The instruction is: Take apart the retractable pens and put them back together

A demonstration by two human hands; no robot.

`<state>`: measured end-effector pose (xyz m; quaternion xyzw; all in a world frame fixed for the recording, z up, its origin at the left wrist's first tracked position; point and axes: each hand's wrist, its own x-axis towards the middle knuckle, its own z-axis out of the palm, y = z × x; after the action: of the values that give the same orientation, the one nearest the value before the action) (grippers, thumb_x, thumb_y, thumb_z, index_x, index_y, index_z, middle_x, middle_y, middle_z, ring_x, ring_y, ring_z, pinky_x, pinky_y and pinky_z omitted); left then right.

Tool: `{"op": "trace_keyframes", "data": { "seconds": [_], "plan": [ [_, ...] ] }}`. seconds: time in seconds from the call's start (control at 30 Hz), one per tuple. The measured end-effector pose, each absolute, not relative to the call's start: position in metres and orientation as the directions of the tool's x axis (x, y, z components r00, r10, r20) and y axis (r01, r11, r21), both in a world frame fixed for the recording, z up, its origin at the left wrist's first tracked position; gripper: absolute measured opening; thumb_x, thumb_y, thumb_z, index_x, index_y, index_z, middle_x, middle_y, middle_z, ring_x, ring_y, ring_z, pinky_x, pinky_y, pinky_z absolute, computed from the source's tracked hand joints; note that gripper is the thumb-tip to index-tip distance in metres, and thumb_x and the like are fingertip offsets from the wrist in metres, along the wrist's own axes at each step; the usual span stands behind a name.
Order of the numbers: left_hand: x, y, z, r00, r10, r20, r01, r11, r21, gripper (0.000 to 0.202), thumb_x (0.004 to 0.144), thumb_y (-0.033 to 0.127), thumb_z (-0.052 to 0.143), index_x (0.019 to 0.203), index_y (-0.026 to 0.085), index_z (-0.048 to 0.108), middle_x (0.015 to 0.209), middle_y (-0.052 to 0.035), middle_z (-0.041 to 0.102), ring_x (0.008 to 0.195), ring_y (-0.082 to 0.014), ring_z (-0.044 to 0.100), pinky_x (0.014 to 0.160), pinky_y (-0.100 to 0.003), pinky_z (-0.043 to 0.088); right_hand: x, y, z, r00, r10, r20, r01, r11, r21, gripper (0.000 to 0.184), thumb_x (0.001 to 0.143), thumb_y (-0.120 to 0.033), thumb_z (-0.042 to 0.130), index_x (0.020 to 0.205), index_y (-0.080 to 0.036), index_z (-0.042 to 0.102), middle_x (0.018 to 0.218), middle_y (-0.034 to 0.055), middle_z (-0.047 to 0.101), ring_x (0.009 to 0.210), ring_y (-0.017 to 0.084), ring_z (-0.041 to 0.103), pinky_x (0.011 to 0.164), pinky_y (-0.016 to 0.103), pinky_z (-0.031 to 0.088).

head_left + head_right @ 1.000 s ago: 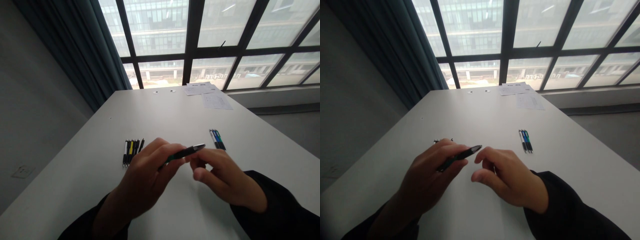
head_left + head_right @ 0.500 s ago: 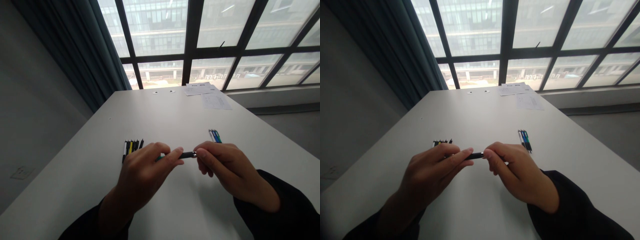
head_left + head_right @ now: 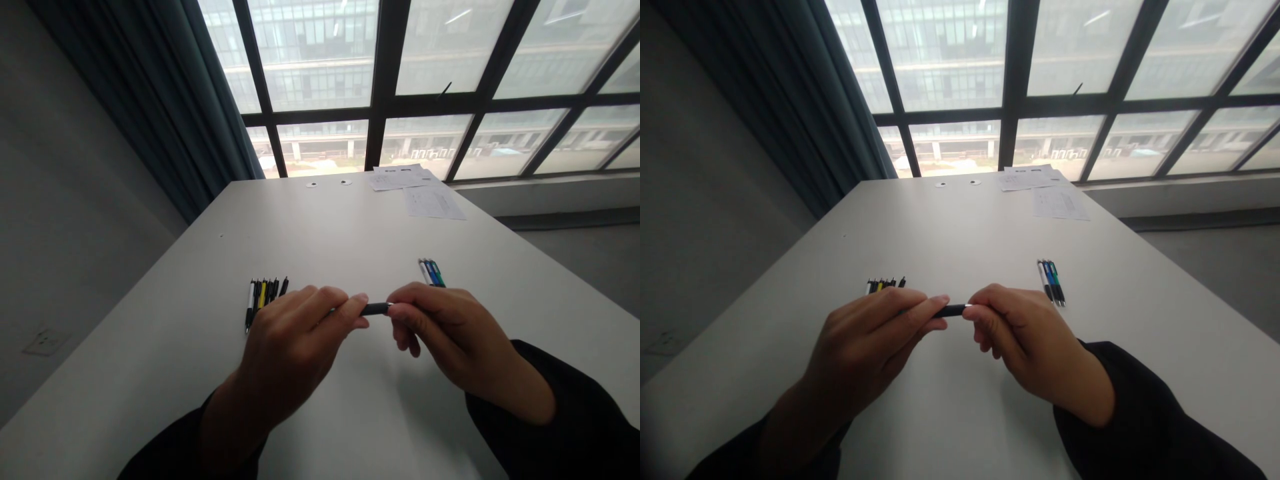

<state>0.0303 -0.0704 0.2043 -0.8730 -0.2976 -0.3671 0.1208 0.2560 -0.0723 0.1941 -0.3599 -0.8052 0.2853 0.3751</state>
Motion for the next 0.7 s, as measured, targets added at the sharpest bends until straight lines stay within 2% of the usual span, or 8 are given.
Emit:
{"op": "trace_keyframes", "data": {
  "seconds": [0.2, 0.4, 0.57, 0.7],
  "plan": [
    [0.0311, -0.0688, 0.2045, 0.565, 0.447, 0.693, 0.604, -0.797, 0.022, 0.015, 0.094, 0.022, 0.065, 0.104, 0.013, 0.071, 0.083, -0.0021, 0.073, 0.069, -0.0147, 0.067, 0.06, -0.028, 0.046, 0.2562, -0.0734, 0.1954, -0.465, 0.762, 0.451, 0.379, 0.631, -0.677, 0.015, 0.102, -0.02, 0.051, 0.092, -0.019, 0.061, 0.068, -0.0056, 0.067, 0.055, 0.004, 0.061, 0.059, 0.016, 0.047],
    [0.0327, -0.0674, 0.2027, 0.576, 0.488, 0.656, 0.616, -0.787, 0.045, 0.016, 0.098, 0.024, 0.058, 0.095, 0.013, 0.07, 0.076, -0.0021, 0.071, 0.063, -0.0156, 0.065, 0.055, -0.029, 0.044, 0.2583, -0.0734, 0.1943, -0.45, 0.709, 0.543, 0.442, 0.706, -0.554, 0.008, 0.099, -0.017, 0.055, 0.102, -0.018, 0.062, 0.072, -0.0032, 0.07, 0.063, 0.007, 0.066, 0.062, 0.018, 0.049],
    [0.0319, -0.0676, 0.1985, 0.578, 0.509, 0.638, 0.626, -0.778, 0.053, 0.017, 0.099, 0.023, 0.056, 0.097, 0.012, 0.069, 0.076, -0.0022, 0.071, 0.062, -0.0151, 0.065, 0.054, -0.027, 0.044, 0.2576, -0.0748, 0.1938, -0.364, 0.75, 0.552, 0.431, 0.661, -0.614, 0.019, 0.093, -0.021, 0.067, 0.111, -0.019, 0.065, 0.09, 0.0012, 0.075, 0.077, 0.011, 0.071, 0.07, 0.021, 0.054],
    [0.0311, -0.068, 0.1959, 0.586, 0.507, 0.632, 0.616, -0.785, 0.058, 0.017, 0.098, 0.023, 0.057, 0.106, 0.011, 0.068, 0.077, -0.0014, 0.071, 0.061, -0.0137, 0.065, 0.054, -0.025, 0.044, 0.2583, -0.0748, 0.1943, -0.333, 0.795, 0.508, 0.438, 0.607, -0.663, 0.006, 0.096, -0.02, 0.063, 0.097, -0.022, 0.068, 0.076, -0.0033, 0.072, 0.066, 0.008, 0.067, 0.063, 0.019, 0.052]
  ]
}}
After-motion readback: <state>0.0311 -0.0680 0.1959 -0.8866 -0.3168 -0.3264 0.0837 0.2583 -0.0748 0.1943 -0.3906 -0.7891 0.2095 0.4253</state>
